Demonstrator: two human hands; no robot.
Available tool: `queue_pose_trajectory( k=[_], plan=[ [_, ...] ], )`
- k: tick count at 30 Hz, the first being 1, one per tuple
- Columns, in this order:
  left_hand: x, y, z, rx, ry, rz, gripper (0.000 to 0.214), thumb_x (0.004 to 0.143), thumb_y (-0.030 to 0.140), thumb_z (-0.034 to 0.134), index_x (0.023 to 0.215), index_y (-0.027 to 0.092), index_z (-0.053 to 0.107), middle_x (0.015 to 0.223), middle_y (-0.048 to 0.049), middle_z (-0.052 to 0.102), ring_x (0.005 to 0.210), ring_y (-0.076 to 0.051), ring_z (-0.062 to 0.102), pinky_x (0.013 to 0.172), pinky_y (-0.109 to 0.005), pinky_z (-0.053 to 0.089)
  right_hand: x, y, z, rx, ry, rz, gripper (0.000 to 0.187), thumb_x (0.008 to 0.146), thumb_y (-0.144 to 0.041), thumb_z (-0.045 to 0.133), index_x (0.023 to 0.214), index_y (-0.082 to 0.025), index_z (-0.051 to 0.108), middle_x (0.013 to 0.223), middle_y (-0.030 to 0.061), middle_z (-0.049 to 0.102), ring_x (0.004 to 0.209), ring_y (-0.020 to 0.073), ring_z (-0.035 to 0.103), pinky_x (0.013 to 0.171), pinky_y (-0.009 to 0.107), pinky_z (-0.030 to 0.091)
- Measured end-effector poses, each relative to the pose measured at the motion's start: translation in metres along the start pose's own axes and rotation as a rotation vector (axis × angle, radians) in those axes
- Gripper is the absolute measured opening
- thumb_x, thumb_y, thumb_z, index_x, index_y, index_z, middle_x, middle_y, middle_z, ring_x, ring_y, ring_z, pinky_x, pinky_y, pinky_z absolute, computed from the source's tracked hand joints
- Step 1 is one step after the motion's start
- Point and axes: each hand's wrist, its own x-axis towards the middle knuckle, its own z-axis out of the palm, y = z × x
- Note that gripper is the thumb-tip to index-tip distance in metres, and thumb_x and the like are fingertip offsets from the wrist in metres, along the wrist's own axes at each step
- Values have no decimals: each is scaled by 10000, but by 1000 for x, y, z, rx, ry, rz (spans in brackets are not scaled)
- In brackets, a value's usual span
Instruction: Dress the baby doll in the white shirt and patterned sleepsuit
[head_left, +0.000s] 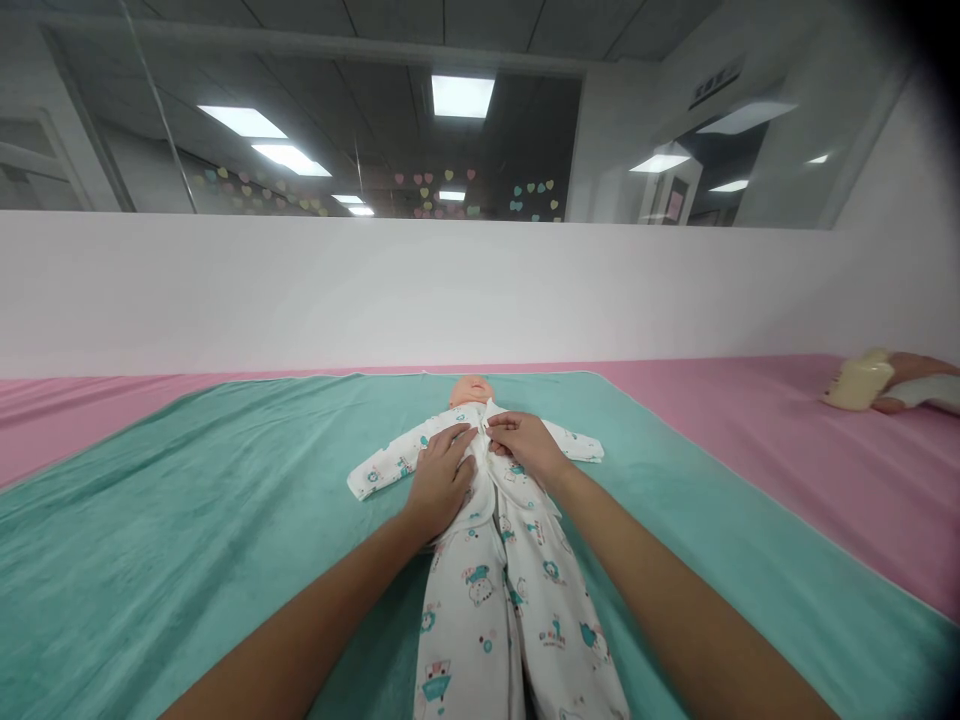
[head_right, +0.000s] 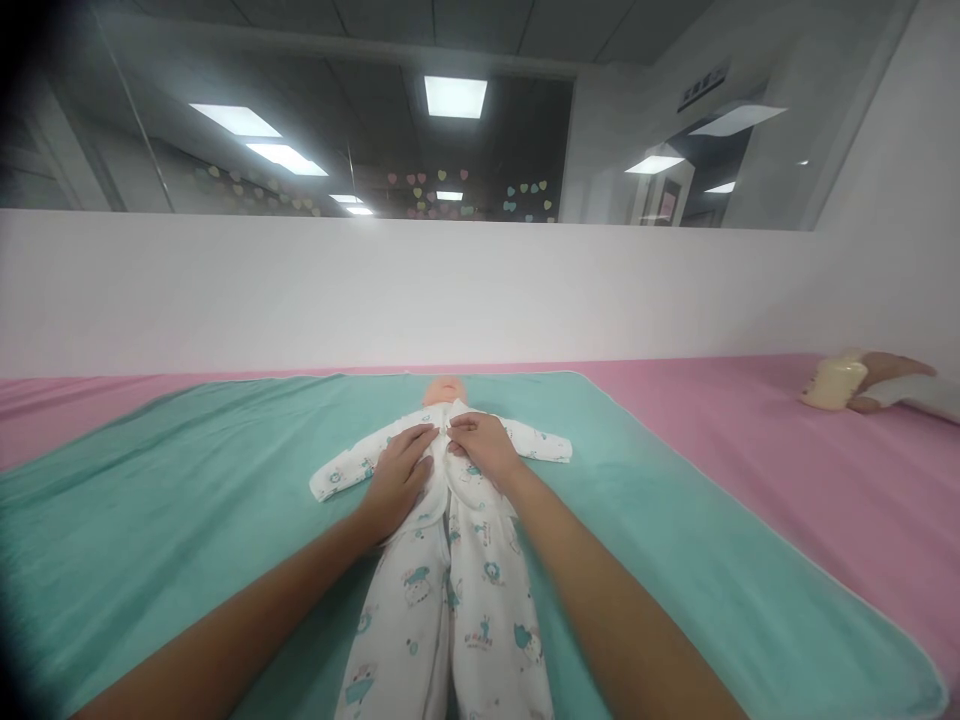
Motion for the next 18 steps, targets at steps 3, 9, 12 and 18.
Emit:
queue_pose_trajectory(
  k=[3, 9, 12, 18],
  plan=[
    [0, 1, -1, 7, -9, 0, 435, 887, 253, 325, 1317, 298, 377, 1326, -31, 417, 1213, -207, 358, 987, -418, 305, 1, 1, -2, -34, -16, 1, 283, 699, -327, 630, 911, -140, 609, 615, 22, 611, 507, 85, 517, 404, 174, 322],
    [0, 0, 0, 15, -4, 2, 420, 885, 246, 325, 1294, 294, 408, 1321, -26, 425, 1212, -206, 364, 983, -419, 310, 3, 4, -4, -79, -45, -15, 274, 716, -331, 619, 922, -150, 619, 618, 21, 609, 519, 85, 524, 452, 174, 381],
    [0, 0, 0, 18, -11, 17, 407, 890, 257, 318, 1280, 287, 433, 1314, -32, 436, 1211, -214, 365, 980, -418, 318, 4, 4, -5, -110, -61, -20, 259, 728, -318, 603, 930, -155, 617, 621, 23, 613, 528, 89, 530, 470, 178, 398],
    [0, -2, 1, 26, 4, 24, 406, 888, 250, 324, 1273, 300, 446, 1313, -24, 437, 1213, -212, 363, 991, -421, 315, 6, 5, -7, -119, -90, -22, 263, 725, -315, 610, 935, -156, 617, 629, 19, 607, 532, 90, 531, 486, 184, 416]
  ],
)
